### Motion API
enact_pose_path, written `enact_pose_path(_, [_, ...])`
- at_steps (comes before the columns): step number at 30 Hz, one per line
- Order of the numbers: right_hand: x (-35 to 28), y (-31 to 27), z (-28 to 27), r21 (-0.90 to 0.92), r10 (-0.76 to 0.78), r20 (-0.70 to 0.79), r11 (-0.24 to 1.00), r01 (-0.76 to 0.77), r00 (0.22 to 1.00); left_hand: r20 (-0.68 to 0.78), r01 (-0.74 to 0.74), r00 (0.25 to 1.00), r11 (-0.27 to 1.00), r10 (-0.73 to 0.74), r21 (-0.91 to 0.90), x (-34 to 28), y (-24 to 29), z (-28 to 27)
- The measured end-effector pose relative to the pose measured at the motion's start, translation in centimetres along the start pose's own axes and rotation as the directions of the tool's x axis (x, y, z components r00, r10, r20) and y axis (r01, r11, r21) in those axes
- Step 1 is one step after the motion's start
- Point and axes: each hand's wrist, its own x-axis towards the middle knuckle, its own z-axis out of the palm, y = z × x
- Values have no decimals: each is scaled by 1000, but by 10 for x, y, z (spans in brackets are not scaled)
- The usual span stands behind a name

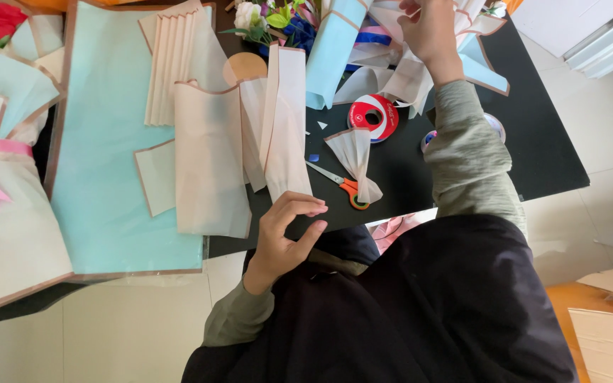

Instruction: The person wraps a rectangular cardboard base with floral wrapping paper by hand and secures it with tape. They then use scissors to trim the excess paper and continue folding the material around the base.

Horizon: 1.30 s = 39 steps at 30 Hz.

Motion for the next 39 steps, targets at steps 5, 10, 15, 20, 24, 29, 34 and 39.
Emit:
enact_pose_path(5, [-31,-124,-45,100,-95,122,992,83,988,-173,47,985,953,5,298,-21,-16,-44])
enact_pose_path(10, [-110,-245,-62,281,12,286,955,-95,958,-411,318,911,683,-29,658,-50,-48,-89])
enact_pose_path(15, [-164,-330,-37,308,106,433,916,-258,895,-425,643,764,522,-486,560,-54,-39,-99])
enact_pose_path(20, [-204,-335,23,233,251,400,902,-363,881,-450,694,714,456,-537,557,-69,-70,-116])
enact_pose_path(24, [-226,-323,44,245,280,229,910,-334,932,-468,691,723,528,-508,494,-82,-78,-131])
enact_pose_path(29, [-231,-319,51,244,263,199,920,-307,944,-567,660,649,746,-507,89,-108,-104,-146])
enact_pose_path(34, [-235,-317,57,211,257,188,932,-295,948,-581,497,605,828,-545,-259,-115,-111,-151])
enact_pose_path(39, [-235,-316,54,276,280,141,910,-309,950,-783,386,504,906,-364,-172,-109,-84,-139])
